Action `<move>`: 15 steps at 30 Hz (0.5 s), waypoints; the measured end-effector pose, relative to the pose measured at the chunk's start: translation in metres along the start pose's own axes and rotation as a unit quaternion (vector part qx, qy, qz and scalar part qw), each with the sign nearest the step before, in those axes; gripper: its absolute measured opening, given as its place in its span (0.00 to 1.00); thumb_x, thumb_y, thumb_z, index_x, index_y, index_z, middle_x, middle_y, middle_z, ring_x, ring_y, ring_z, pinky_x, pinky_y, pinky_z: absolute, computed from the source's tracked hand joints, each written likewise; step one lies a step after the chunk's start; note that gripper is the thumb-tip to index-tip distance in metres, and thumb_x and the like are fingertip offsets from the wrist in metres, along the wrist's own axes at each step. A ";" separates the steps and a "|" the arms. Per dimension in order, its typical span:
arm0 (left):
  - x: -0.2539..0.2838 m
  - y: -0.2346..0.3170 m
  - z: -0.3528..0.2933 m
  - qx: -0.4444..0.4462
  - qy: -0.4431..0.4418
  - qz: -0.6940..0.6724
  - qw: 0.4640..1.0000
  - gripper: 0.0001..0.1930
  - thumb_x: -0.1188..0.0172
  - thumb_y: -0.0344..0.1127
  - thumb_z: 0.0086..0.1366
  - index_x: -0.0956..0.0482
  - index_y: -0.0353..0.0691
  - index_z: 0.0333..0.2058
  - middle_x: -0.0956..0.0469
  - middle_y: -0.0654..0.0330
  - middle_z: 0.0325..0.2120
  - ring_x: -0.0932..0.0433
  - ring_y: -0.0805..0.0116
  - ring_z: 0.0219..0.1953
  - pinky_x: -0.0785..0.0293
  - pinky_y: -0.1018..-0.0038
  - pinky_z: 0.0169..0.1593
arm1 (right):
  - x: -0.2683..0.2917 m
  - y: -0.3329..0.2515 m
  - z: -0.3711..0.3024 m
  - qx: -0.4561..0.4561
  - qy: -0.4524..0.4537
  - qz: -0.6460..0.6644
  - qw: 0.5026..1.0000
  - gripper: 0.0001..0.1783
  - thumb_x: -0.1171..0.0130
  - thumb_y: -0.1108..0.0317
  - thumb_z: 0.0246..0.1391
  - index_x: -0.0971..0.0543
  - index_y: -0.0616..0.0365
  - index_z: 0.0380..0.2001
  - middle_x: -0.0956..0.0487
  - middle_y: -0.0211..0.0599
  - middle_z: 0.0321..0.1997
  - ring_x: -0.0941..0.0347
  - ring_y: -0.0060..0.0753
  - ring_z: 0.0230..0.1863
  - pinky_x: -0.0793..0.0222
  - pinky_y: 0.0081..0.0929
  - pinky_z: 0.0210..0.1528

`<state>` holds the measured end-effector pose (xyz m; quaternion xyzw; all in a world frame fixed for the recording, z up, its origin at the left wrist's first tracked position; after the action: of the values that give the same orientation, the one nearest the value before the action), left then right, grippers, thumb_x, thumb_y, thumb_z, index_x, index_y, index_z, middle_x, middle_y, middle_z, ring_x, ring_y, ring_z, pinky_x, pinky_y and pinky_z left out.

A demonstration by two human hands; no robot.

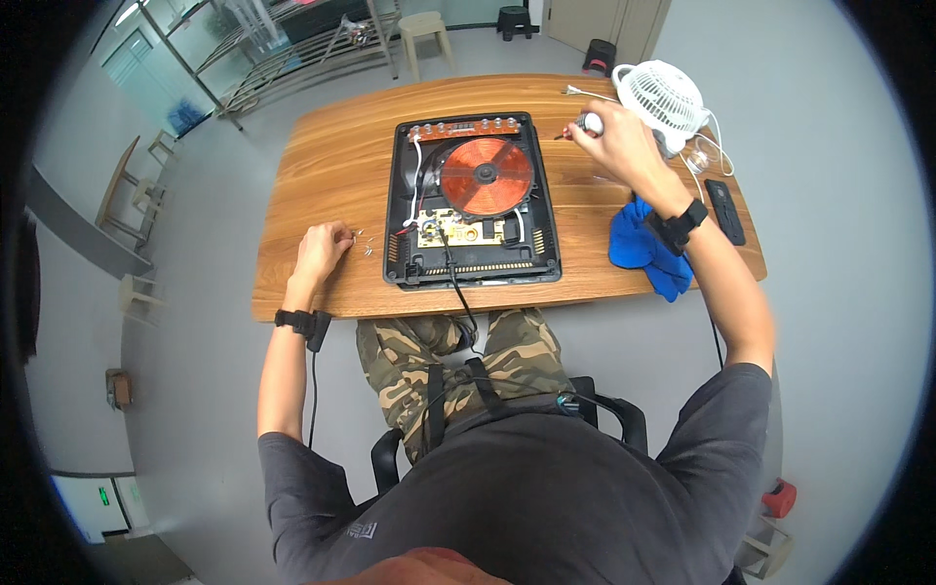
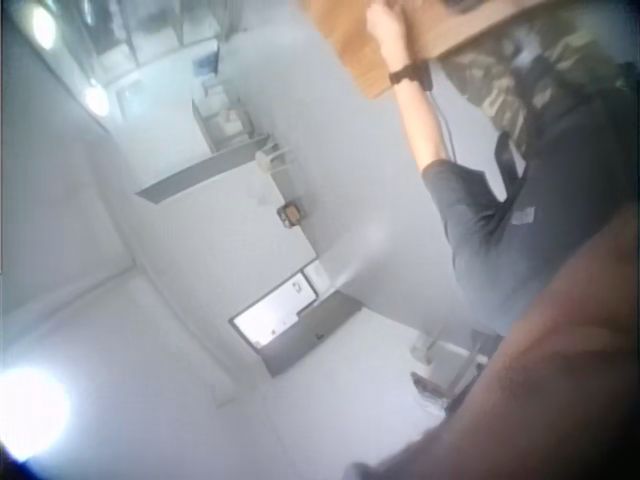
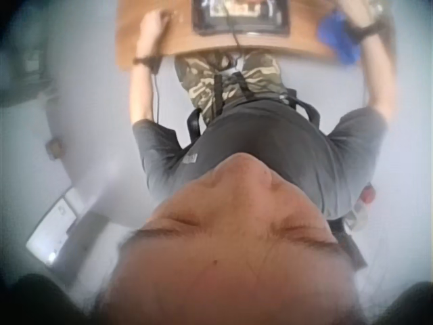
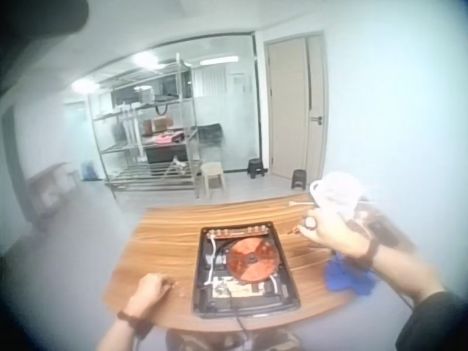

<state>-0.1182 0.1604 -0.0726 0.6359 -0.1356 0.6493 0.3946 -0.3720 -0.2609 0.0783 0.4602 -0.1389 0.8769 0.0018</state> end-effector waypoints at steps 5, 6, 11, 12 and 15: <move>-0.001 -0.004 0.001 0.012 -0.033 -0.028 0.999 0.05 0.33 0.33 0.60 0.16 0.38 0.32 0.16 0.49 0.31 0.17 0.48 0.38 0.22 0.59 0.43 | -0.021 0.019 -0.036 -0.002 0.043 -0.040 0.998 0.19 0.32 0.53 0.55 0.17 0.59 0.38 0.18 0.46 0.33 0.20 0.54 0.36 0.23 0.45 0.39; -0.001 -0.005 0.002 0.022 -0.040 -0.031 0.998 0.05 0.33 0.32 0.60 0.16 0.38 0.32 0.16 0.49 0.31 0.17 0.49 0.38 0.22 0.60 0.43 | -0.026 0.021 -0.039 0.008 0.050 -0.050 0.997 0.19 0.32 0.53 0.56 0.17 0.59 0.38 0.18 0.46 0.33 0.20 0.54 0.36 0.23 0.46 0.39; 0.003 -0.001 -0.001 0.034 -0.037 -0.052 0.997 0.06 0.33 0.30 0.60 0.16 0.37 0.35 0.15 0.50 0.32 0.16 0.52 0.38 0.22 0.61 0.44 | -0.035 0.020 -0.063 -0.033 0.034 -0.050 0.998 0.19 0.32 0.54 0.57 0.17 0.59 0.41 0.20 0.47 0.34 0.21 0.57 0.35 0.23 0.48 0.38; 0.003 -0.003 -0.001 0.031 -0.035 -0.058 0.997 0.06 0.33 0.30 0.60 0.16 0.37 0.35 0.15 0.51 0.32 0.16 0.53 0.38 0.22 0.62 0.44 | -0.037 0.021 -0.068 -0.050 0.030 -0.049 0.997 0.19 0.33 0.55 0.57 0.18 0.59 0.43 0.20 0.48 0.35 0.21 0.58 0.35 0.23 0.48 0.37; -0.001 -0.007 -0.001 0.017 -0.030 -0.055 0.998 0.07 0.32 0.30 0.60 0.16 0.36 0.36 0.15 0.51 0.33 0.16 0.54 0.39 0.22 0.63 0.44 | -0.039 0.018 -0.078 -0.057 0.049 -0.037 0.996 0.19 0.33 0.56 0.57 0.18 0.59 0.44 0.20 0.47 0.35 0.21 0.58 0.36 0.23 0.47 0.37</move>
<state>-0.1142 0.1648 -0.0760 0.6683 -0.1011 0.6096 0.4142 -0.4145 -0.2546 0.0008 0.4209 -0.1714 0.8882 0.0677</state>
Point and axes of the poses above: each hand's wrist, its own z-axis towards the middle knuckle, its own x-axis out of the back of the hand, y = z × x, the point moved 4 cm from there along z, towards the middle knuckle
